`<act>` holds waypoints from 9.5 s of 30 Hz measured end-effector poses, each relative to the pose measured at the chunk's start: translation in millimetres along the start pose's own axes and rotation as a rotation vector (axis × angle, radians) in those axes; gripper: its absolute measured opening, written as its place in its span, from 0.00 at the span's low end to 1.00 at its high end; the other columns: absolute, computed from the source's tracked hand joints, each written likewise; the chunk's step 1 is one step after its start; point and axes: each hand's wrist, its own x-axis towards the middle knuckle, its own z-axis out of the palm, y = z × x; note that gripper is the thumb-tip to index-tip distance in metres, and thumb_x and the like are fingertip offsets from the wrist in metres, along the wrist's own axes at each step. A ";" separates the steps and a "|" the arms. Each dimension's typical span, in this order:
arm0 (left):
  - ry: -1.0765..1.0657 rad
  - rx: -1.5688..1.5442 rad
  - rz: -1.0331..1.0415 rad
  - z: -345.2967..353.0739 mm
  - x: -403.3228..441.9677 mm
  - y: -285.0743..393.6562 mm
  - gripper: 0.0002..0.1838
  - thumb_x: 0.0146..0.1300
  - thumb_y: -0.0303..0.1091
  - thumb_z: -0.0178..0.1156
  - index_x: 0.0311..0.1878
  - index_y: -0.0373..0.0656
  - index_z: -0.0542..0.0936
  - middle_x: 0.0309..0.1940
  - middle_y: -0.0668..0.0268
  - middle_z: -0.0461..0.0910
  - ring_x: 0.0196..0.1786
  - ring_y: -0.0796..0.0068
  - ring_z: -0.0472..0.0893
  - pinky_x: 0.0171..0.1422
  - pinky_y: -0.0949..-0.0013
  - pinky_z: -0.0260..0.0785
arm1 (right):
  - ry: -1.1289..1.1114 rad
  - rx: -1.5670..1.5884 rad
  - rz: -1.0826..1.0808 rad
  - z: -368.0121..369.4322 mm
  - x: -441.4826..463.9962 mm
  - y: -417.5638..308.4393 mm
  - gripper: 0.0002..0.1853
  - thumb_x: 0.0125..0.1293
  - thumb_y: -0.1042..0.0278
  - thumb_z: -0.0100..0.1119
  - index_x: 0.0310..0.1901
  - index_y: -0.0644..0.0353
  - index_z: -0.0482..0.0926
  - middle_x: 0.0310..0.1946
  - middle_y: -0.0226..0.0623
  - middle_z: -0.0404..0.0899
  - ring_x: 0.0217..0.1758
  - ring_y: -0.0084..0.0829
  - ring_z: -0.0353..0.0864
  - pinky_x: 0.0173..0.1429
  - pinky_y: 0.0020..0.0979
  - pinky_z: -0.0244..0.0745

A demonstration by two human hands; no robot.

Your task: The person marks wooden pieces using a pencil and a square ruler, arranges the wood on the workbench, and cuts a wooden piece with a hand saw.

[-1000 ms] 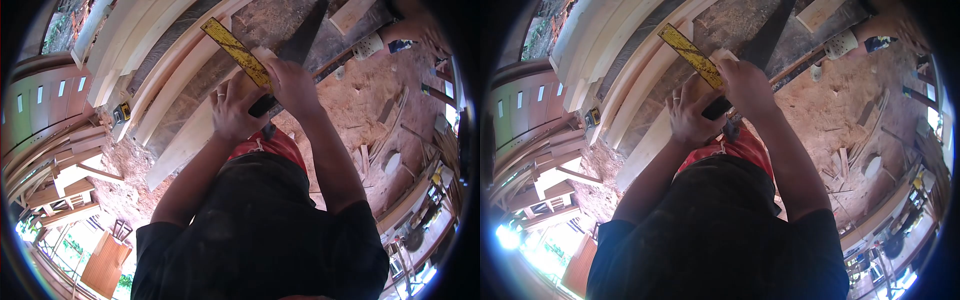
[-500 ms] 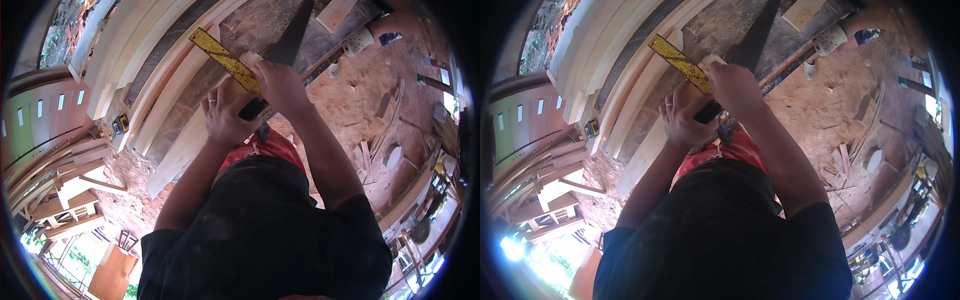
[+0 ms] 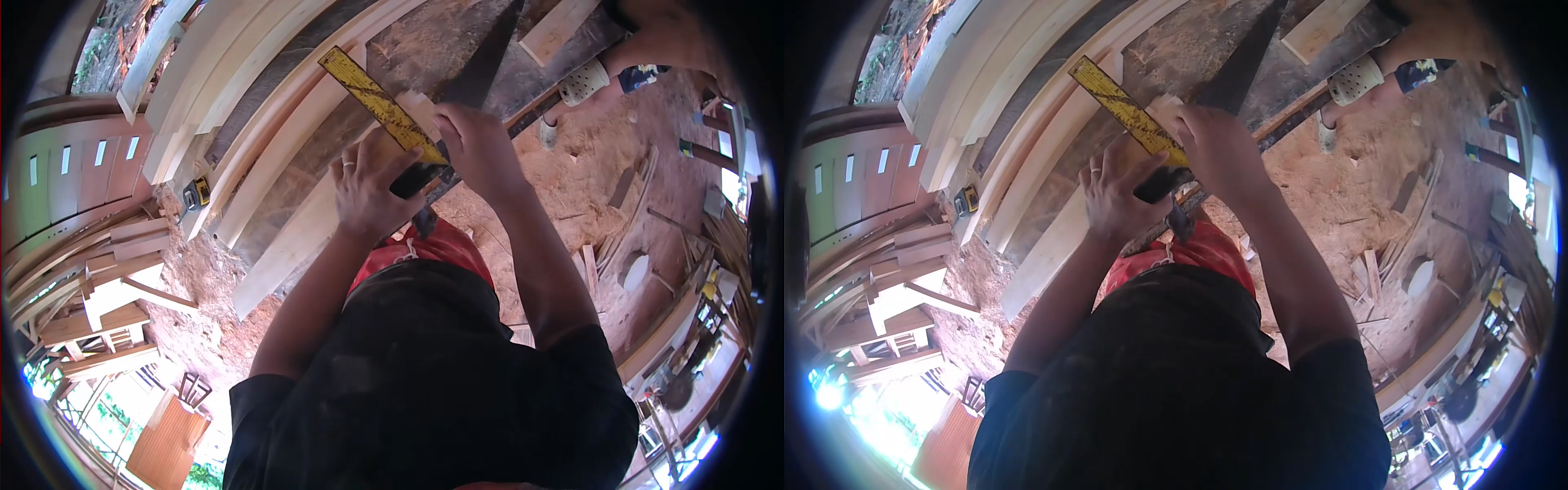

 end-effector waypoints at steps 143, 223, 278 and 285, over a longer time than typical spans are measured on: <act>-0.276 -0.254 0.310 -36.1 23.5 -62.2 0.28 0.55 0.47 0.82 0.59 0.49 0.91 0.61 0.42 0.85 0.58 0.48 0.90 0.60 0.56 0.84 | 0.135 0.028 0.246 31.8 -14.1 -52.1 0.10 0.72 0.79 0.64 0.53 0.68 0.84 0.42 0.49 0.88 0.46 0.49 0.89 0.51 0.44 0.84; -0.228 -0.324 0.343 -42.0 19.8 -57.5 0.29 0.53 0.39 0.82 0.59 0.41 0.88 0.64 0.47 0.84 0.57 0.52 0.90 0.55 0.56 0.84 | -0.077 -0.106 0.297 25.0 -25.5 -79.7 0.04 0.72 0.75 0.62 0.45 0.63 0.82 0.36 0.49 0.83 0.44 0.55 0.82 0.51 0.52 0.76; -0.242 -0.076 -0.057 -83.6 -95.6 -115.3 0.55 0.41 0.41 0.84 0.79 0.45 0.73 0.66 0.53 0.74 0.69 0.49 0.77 0.73 0.49 0.73 | 0.324 1.422 0.618 2.6 -157.8 -49.5 0.13 0.76 0.70 0.70 0.58 0.62 0.82 0.48 0.36 0.89 0.45 0.28 0.89 0.50 0.32 0.86; -0.194 -0.212 -0.029 -76.9 -87.9 -135.5 0.48 0.40 0.38 0.80 0.71 0.37 0.78 0.63 0.51 0.77 0.67 0.48 0.79 0.75 0.51 0.73 | 0.344 1.438 0.613 3.1 -159.0 -47.3 0.12 0.77 0.71 0.69 0.57 0.63 0.81 0.47 0.37 0.88 0.41 0.28 0.88 0.49 0.30 0.86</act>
